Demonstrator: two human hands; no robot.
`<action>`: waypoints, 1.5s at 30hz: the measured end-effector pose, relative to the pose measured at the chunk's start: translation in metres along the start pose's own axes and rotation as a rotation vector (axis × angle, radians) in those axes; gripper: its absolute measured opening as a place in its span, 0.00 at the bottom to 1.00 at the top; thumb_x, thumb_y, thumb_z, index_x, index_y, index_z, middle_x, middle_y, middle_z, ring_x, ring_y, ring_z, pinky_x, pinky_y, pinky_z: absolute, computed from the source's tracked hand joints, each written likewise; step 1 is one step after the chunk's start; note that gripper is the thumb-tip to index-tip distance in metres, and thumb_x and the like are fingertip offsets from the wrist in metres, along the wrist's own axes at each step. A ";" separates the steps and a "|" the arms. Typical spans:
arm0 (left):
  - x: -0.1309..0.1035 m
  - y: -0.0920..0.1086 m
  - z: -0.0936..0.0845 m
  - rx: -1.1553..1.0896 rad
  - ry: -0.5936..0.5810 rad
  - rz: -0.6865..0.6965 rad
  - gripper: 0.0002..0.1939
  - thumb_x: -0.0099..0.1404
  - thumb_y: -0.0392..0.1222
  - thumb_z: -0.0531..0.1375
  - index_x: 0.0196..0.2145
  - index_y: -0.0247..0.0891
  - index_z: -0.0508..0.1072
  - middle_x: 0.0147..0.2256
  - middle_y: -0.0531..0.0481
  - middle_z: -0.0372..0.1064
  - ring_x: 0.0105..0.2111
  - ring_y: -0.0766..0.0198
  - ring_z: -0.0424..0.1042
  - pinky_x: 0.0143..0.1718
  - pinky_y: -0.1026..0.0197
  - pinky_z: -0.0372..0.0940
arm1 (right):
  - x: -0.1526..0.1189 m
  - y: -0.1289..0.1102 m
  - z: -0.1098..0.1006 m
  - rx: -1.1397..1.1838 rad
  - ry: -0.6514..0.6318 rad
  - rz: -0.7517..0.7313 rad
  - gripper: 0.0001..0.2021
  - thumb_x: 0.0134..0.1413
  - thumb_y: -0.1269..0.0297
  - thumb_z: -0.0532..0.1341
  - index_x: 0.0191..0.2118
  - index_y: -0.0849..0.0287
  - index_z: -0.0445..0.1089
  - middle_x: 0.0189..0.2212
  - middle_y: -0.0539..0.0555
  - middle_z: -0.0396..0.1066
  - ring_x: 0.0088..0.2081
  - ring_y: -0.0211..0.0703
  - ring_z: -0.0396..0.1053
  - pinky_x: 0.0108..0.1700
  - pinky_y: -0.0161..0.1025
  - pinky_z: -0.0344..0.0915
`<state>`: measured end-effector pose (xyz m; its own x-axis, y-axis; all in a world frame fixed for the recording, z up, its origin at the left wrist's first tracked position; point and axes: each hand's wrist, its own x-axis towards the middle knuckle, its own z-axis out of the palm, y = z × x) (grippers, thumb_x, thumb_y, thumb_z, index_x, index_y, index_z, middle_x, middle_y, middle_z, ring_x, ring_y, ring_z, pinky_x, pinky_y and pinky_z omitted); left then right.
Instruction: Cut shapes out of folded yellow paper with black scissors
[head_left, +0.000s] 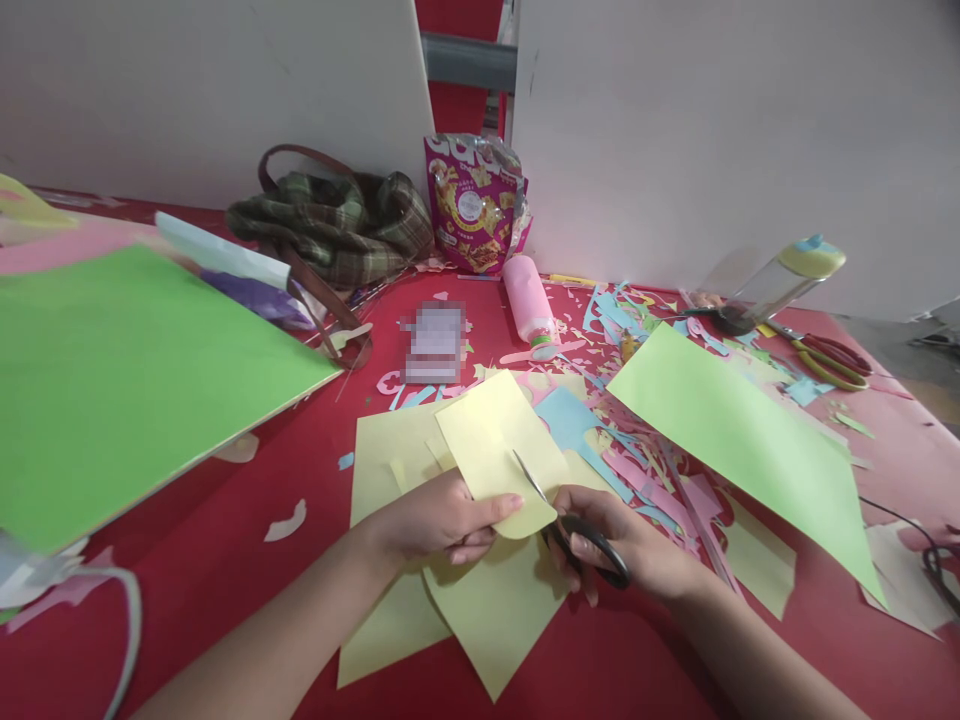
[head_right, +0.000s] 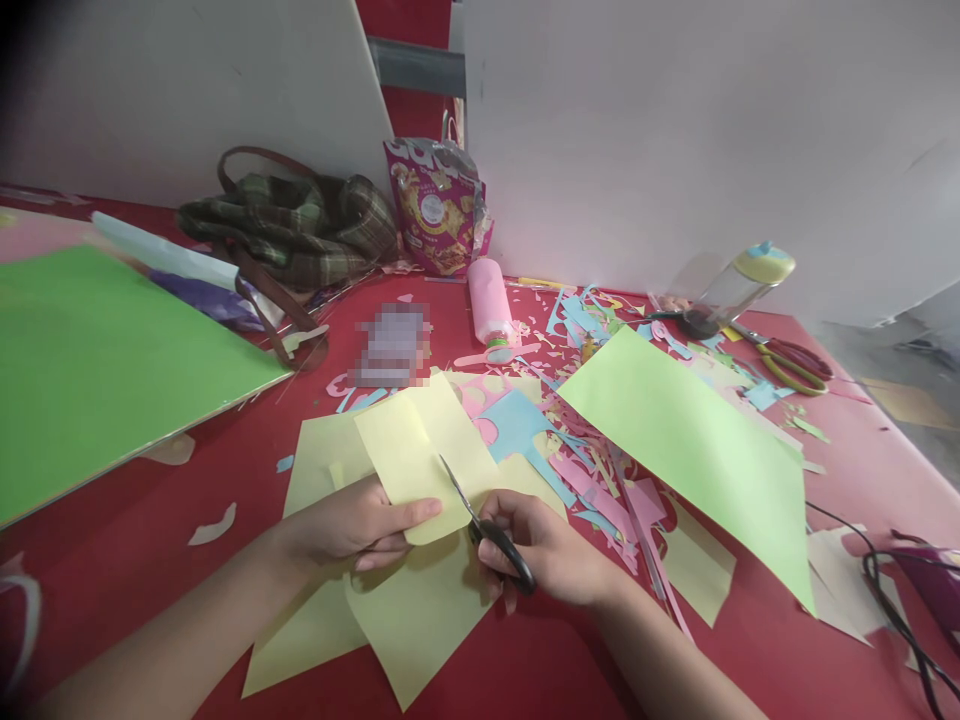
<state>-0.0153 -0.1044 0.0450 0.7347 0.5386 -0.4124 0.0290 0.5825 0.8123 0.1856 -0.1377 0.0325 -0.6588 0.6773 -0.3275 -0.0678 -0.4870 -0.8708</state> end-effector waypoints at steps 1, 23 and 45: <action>0.000 0.000 0.000 -0.007 -0.002 -0.001 0.08 0.57 0.41 0.54 0.30 0.35 0.59 0.09 0.67 0.45 0.07 0.78 0.44 0.08 0.74 0.44 | 0.000 0.000 0.000 -0.002 0.002 0.001 0.14 0.46 0.57 0.58 0.30 0.62 0.55 0.23 0.49 0.62 0.21 0.32 0.64 0.18 0.28 0.62; -0.001 -0.001 0.000 -0.007 -0.007 -0.050 0.07 0.57 0.41 0.54 0.29 0.35 0.59 0.09 0.67 0.46 0.07 0.78 0.46 0.09 0.74 0.44 | 0.001 -0.001 0.001 -0.016 -0.005 0.004 0.16 0.45 0.54 0.58 0.31 0.62 0.56 0.21 0.49 0.63 0.19 0.31 0.64 0.18 0.28 0.62; -0.001 0.000 0.000 -0.031 -0.001 -0.079 0.06 0.57 0.39 0.54 0.29 0.35 0.58 0.09 0.66 0.47 0.07 0.78 0.47 0.08 0.73 0.42 | 0.001 0.001 0.002 -0.008 0.025 0.020 0.15 0.45 0.56 0.59 0.30 0.61 0.55 0.20 0.48 0.63 0.19 0.32 0.64 0.17 0.29 0.61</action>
<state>-0.0158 -0.1046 0.0455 0.7318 0.4894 -0.4743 0.0661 0.6417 0.7641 0.1837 -0.1382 0.0323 -0.6412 0.6812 -0.3534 -0.0490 -0.4959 -0.8670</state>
